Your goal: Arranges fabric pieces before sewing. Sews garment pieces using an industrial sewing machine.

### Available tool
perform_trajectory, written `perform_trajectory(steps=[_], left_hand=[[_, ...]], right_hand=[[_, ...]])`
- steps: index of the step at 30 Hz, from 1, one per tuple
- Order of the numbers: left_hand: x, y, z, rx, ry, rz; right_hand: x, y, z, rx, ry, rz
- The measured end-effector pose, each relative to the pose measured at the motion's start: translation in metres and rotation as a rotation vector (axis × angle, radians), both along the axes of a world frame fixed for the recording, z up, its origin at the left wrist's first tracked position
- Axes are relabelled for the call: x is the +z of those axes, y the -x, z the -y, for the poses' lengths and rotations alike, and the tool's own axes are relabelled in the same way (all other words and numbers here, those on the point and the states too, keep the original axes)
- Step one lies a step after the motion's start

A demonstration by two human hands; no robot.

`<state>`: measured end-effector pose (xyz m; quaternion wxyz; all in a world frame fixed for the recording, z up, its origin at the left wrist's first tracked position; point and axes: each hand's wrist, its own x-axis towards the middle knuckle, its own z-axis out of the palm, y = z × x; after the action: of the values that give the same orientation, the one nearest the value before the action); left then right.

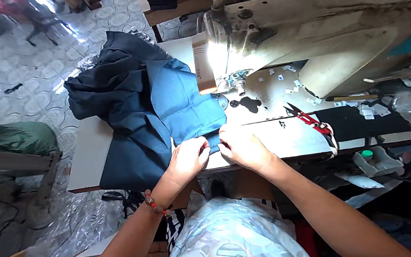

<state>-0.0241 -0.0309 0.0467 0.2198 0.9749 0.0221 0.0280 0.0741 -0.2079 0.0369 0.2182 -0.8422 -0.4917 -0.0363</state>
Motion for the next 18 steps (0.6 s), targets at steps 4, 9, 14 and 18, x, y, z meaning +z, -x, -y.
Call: perform_trajectory(steps=[4,9,14,18], left_hand=[[-0.004,0.002,0.001,-0.017,-0.014,0.072],[-0.015,0.003,-0.002,-0.072,-0.029,0.215],[-0.014,0.005,-0.002,-0.129,-0.126,0.195],[-0.015,0.004,-0.004,-0.112,-0.032,0.209]], right_hand=[[-0.001,0.002,-0.002,-0.02,-0.01,0.028],[-0.002,0.002,-0.003,-0.019,0.0,0.032],[-0.008,0.0,-0.001,0.011,-0.027,0.067],[-0.009,0.001,0.001,0.015,-0.009,0.047]])
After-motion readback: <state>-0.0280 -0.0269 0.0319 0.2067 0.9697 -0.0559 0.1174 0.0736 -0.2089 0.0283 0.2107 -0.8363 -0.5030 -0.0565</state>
